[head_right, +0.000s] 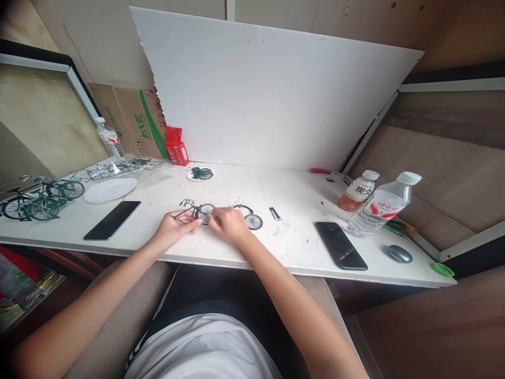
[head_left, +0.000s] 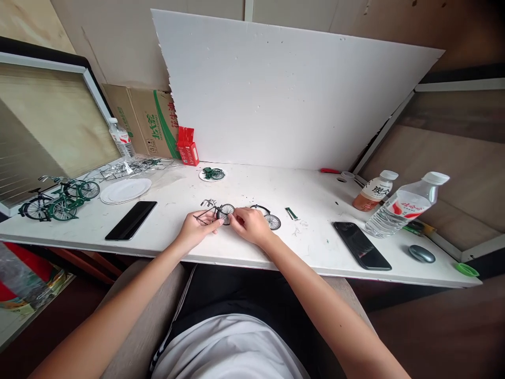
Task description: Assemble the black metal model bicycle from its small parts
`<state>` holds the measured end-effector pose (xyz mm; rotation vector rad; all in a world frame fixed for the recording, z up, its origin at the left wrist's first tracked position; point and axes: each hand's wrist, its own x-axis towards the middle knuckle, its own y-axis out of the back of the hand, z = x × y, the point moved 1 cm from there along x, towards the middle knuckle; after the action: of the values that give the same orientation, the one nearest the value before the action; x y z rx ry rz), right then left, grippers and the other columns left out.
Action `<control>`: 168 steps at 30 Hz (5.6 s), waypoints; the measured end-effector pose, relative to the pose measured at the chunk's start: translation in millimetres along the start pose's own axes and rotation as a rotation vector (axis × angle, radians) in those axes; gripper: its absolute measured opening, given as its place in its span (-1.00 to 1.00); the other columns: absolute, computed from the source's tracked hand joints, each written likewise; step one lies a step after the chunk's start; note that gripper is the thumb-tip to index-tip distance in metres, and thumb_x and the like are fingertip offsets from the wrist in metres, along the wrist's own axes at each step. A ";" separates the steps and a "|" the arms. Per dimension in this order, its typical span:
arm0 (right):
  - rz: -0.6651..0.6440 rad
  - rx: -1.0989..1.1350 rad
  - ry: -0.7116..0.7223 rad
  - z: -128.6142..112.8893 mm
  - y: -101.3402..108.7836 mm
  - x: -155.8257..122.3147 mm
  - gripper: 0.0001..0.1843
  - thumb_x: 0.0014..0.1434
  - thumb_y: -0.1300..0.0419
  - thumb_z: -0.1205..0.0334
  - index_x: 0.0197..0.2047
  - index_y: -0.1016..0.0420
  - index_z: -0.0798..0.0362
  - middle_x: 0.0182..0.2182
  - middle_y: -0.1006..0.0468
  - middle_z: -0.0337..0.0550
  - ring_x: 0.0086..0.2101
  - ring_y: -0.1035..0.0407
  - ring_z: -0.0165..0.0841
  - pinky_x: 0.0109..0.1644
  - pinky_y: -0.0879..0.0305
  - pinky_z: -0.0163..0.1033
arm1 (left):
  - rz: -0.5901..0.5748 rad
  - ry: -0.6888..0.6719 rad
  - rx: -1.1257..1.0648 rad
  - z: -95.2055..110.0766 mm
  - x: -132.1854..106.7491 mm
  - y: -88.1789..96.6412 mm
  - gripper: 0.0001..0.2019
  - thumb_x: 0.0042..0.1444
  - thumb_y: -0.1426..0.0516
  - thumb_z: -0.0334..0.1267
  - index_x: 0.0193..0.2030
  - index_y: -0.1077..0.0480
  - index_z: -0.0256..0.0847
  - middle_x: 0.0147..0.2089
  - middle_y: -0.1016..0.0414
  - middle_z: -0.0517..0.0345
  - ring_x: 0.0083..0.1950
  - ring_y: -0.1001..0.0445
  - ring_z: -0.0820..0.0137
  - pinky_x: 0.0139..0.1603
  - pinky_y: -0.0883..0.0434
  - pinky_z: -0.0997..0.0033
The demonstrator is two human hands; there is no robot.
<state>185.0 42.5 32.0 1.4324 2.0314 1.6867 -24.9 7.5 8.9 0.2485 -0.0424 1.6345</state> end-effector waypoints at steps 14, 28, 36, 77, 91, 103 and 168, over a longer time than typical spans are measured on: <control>-0.055 0.227 -0.071 22.2 7.2 0.5 -0.71 0.43 -0.21 0.05 -0.33 -0.46 -0.02 -0.40 -0.54 -0.14 -0.33 -0.42 -0.28 -0.27 -0.27 -0.20 | -0.047 0.148 0.013 5.1 -2.7 -9.4 -0.68 0.03 -0.43 -0.03 -0.33 -0.51 -0.21 -0.47 -0.46 0.20 -0.46 -0.43 0.40 -0.44 -0.42 0.43; -0.032 0.284 -0.054 14.0 4.0 7.3 -0.71 0.44 -0.21 0.08 -0.34 -0.42 -0.05 -0.39 -0.55 -0.10 -0.28 -0.40 -0.19 -0.21 -0.35 -0.06 | -0.035 0.122 0.002 0.6 -0.8 -8.2 -0.74 0.04 -0.39 -0.09 -0.30 -0.54 -0.22 -0.43 -0.48 0.17 -0.42 -0.40 0.42 -0.41 -0.36 0.45; 0.030 0.266 -0.063 10.7 -1.0 3.9 -0.71 0.45 -0.18 0.07 -0.33 -0.45 -0.02 -0.38 -0.55 -0.11 -0.26 -0.41 -0.22 -0.18 -0.34 -0.13 | -0.034 0.117 -0.029 6.8 -1.2 -7.8 -0.67 -0.04 -0.44 -0.04 -0.37 -0.50 -0.22 -0.47 -0.46 0.17 -0.46 -0.42 0.39 -0.43 -0.41 0.41; 0.120 0.024 0.106 5.3 3.2 1.8 -0.93 0.44 -0.17 0.25 -0.10 -0.50 0.00 -0.18 -0.55 -0.03 -0.15 -0.43 -0.22 -0.21 -0.36 -0.20 | 0.009 0.111 -0.089 -8.0 5.7 -10.8 -0.72 0.04 -0.43 -0.10 -0.27 -0.57 -0.26 -0.36 -0.59 0.08 -0.42 -0.51 0.40 -0.40 -0.48 0.45; 0.161 -0.084 0.134 11.9 -7.7 -2.2 -0.85 0.49 -0.16 0.25 -0.13 -0.55 0.00 -0.21 -0.59 -0.05 -0.14 -0.41 -0.20 -0.21 -0.31 -0.18 | 0.002 -0.004 -0.123 -2.8 3.4 -11.0 -0.65 -0.03 -0.43 -0.04 -0.32 -0.52 -0.27 -0.41 -0.53 0.14 -0.45 -0.46 0.44 -0.44 -0.53 0.43; 0.191 -0.128 0.199 8.7 -4.0 -3.3 -0.81 0.50 -0.16 0.21 -0.14 -0.60 0.01 -0.25 -0.63 -0.04 -0.18 -0.46 -0.19 -0.16 -0.37 -0.15 | -0.017 -0.088 -0.064 -13.9 7.5 -11.5 -0.71 0.03 -0.41 -0.10 -0.29 -0.52 -0.27 -0.31 -0.59 0.08 -0.44 -0.49 0.43 -0.40 -0.52 0.41; 0.087 0.967 -0.377 6.3 -6.4 -44.1 -0.57 0.23 -0.37 -0.15 -0.08 -0.49 0.02 -0.33 -0.54 -0.20 -0.37 -0.40 -0.36 -0.33 -0.32 -0.26 | 0.051 -0.302 0.077 -1.8 -24.4 -33.1 -0.76 0.14 -0.39 -0.08 -0.21 -0.65 -0.23 -0.23 -0.70 0.00 -0.21 -0.64 0.22 -0.12 -0.56 0.31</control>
<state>209.1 15.6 5.0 1.8764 2.6552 0.2995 9.0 -13.5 -1.5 0.5560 -0.2166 1.6393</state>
